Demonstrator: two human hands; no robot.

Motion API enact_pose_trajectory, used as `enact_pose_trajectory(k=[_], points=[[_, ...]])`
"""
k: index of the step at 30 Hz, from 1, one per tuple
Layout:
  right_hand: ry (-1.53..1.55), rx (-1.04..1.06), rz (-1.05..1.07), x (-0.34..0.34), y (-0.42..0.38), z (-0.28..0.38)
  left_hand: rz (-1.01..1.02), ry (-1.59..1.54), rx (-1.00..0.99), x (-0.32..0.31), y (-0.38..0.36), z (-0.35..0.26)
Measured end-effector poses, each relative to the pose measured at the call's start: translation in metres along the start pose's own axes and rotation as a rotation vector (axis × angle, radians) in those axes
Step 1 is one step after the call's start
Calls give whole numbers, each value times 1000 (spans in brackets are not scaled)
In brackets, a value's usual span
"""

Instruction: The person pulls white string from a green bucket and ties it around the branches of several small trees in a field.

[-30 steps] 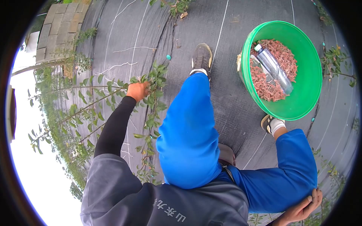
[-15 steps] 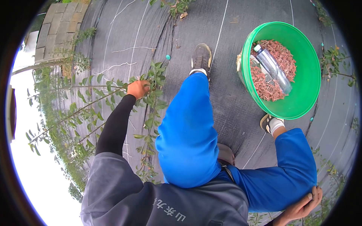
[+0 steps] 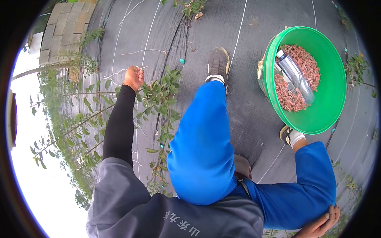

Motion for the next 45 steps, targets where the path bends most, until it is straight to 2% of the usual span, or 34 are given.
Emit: enact_pose_trajectory(k=[1, 3, 4, 7, 8, 9, 11, 15, 19, 22, 25, 26, 28, 31, 32, 33, 35, 36, 39, 40, 42, 43, 45], points=[[-1, -3, 3, 0, 1, 1, 0, 3, 3, 2, 7, 3], [1, 10, 18, 0, 1, 2, -317, 852, -83, 21, 9, -18], [-2, 7, 22, -1, 1, 1, -313, 856, -79, 21, 12, -15], [10, -6, 25, -1, 0, -3, -332, 1943, -17, -1, 20, -11], [-16, -2, 24, 0, 0, -3, -247, 2000, 47, -1, 24, -1], [-44, 2, 22, 0, 0, -1, -237, 2005, 50, -7, 24, 1], [-51, 7, 31, 1, 1, 1, -218, 2080, 235, -11, 22, 15], [-63, 4, 39, 0, 3, 5, -207, 2159, 211, -18, 30, 22], [-55, -5, 72, -3, 3, 1, -90, 2314, 325, -18, 47, 27], [-25, -12, 84, -3, 3, 1, -22, 2258, 365, -4, 61, 25], [-68, -2, 93, -4, 4, 1, 153, 2132, 557, 20, 80, 24], [-82, -6, 96, -4, 5, 2, 156, 2131, 565, 29, 89, 21], [-96, -7, 100, -3, 7, 3, -229, 2160, 146, 21, 97, -24], [-129, 17, 98, -4, 10, 8, -260, 2219, 182, 0, 70, -21], [-131, 15, 103, -4, 10, 10, -80, 2214, 391, 23, 89, 0], [-135, 13, 112, -4, 10, 11, -73, 2215, 395, 45, 111, 5], [-132, 14, 118, -4, 11, 12, 283, 2392, 436, 76, 143, 47], [-123, 16, 115, -4, 11, 12, 285, 2323, 552, 58, 122, 49], [-154, 42, 129, -5, 12, 16, 402, 2407, 481, 20, 94, 55], [-155, 43, 129, -4, 13, 16, 404, 2406, 480, 18, 94, 58], [-147, 57, 141, -5, 16, 18, 161, 2480, 541, 26, 100, 49], [-151, 56, 140, -5, 16, 19, 164, 2480, 537, 31, 109, 52], [-136, 72, 145, -6, 16, 21, 157, 2516, 684, 50, 123, 55]])
Point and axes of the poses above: each hand's wrist, its own y-axis towards the middle knuckle, its own x-axis out of the back of the hand, z = x × y, the point moved 10 cm from there along y, towards the middle knuckle, and after that the axes turned 8 degrees about z, right-handed, at the moved point
